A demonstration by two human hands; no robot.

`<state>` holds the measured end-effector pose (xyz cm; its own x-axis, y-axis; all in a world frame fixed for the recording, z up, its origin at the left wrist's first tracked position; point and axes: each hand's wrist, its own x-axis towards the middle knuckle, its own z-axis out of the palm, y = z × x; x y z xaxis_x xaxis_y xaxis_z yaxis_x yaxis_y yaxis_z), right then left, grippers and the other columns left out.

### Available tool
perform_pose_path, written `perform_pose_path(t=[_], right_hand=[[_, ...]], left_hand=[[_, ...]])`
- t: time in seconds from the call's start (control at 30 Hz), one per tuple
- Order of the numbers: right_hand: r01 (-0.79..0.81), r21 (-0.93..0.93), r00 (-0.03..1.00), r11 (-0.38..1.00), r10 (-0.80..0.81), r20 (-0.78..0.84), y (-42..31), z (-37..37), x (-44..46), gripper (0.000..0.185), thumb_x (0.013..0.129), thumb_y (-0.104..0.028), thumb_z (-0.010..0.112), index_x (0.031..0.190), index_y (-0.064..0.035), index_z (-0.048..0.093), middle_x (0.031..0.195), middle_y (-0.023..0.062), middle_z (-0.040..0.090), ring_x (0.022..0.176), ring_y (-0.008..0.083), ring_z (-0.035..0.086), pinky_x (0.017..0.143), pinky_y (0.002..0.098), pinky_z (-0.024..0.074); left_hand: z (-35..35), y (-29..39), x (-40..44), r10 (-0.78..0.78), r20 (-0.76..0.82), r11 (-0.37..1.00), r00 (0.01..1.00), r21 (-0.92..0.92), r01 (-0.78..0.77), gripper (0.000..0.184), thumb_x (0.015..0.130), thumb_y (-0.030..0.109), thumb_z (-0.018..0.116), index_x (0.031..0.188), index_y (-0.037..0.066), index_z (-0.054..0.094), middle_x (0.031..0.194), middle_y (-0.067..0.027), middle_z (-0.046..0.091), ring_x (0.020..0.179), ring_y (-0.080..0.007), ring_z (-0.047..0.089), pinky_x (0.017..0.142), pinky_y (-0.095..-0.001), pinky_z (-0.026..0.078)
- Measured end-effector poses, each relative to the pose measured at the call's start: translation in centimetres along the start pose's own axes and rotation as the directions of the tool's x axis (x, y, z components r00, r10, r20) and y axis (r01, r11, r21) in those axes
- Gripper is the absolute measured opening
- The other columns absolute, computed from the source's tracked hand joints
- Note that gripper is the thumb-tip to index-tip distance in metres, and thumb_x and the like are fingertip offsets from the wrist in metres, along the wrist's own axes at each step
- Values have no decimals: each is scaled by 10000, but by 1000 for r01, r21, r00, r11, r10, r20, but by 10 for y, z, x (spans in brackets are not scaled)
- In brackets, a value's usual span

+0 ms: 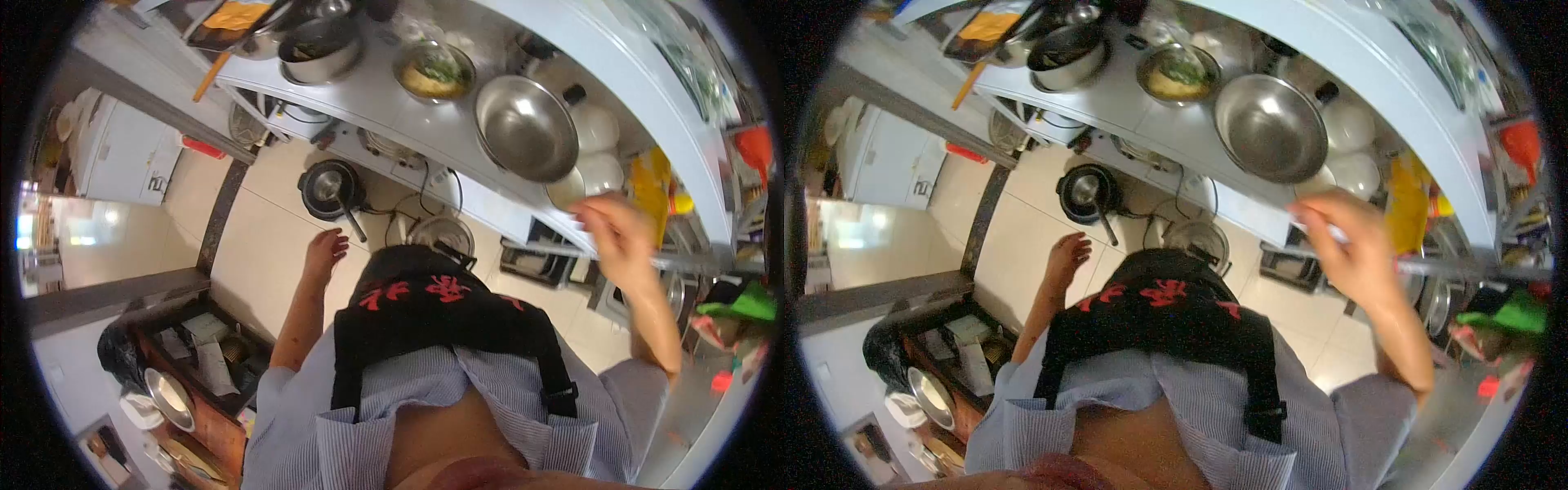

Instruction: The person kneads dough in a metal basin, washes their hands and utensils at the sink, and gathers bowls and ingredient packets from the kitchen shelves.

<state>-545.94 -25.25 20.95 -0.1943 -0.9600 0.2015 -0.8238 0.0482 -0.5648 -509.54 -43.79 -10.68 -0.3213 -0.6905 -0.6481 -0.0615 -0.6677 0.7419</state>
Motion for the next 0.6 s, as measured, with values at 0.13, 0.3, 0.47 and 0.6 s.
perform_pose_path(t=[0.13, 0.3, 0.47, 0.6], right_hand=[[-719, 243, 676, 652, 573, 462, 142, 101, -45, 357, 896, -310, 509, 1020, 21, 559, 815, 81, 601, 698, 142, 567, 650, 268, 477], [-638, 751, 605, 170, 714, 352, 193, 137, -48, 704, 838, -507, 523, 1257, 25, 330, 937, 158, 551, 785, 183, 560, 738, 323, 500], [-349, 917, 467, -195, 812, 350, 206, 143, -6, 474, 873, -316, 539, 1143, 45, 393, 917, 174, 533, 691, 175, 556, 606, 287, 526], [-461, 882, 422, -102, 848, 319, 237, 154, 7, 139, 868, -114, 472, 923, 12, 495, 707, 107, 545, 527, 178, 527, 466, 275, 498]], left_hand=[[4, 6, -11, -28, -38, 999, 999, 15, 28, 284, 860, 203, 504, 1079, 26, 542, 907, -92, 607, 784, -161, 578, 676, -273, 470], [-11, -9, -15, -61, -50, 998, 997, -17, 61, 274, 859, 209, 515, 1066, 33, 548, 881, -86, 610, 753, -159, 581, 658, -273, 472], [-12, -2, -21, -31, -3, 999, 1000, 36, 31, 296, 861, 216, 518, 1081, 20, 535, 914, -97, 606, 778, -171, 578, 671, -276, 472], [-22, -15, -15, -35, -14, 999, 999, 3, 35, 299, 861, 216, 519, 1085, 20, 534, 917, -102, 606, 780, -174, 577, 675, -279, 472]])
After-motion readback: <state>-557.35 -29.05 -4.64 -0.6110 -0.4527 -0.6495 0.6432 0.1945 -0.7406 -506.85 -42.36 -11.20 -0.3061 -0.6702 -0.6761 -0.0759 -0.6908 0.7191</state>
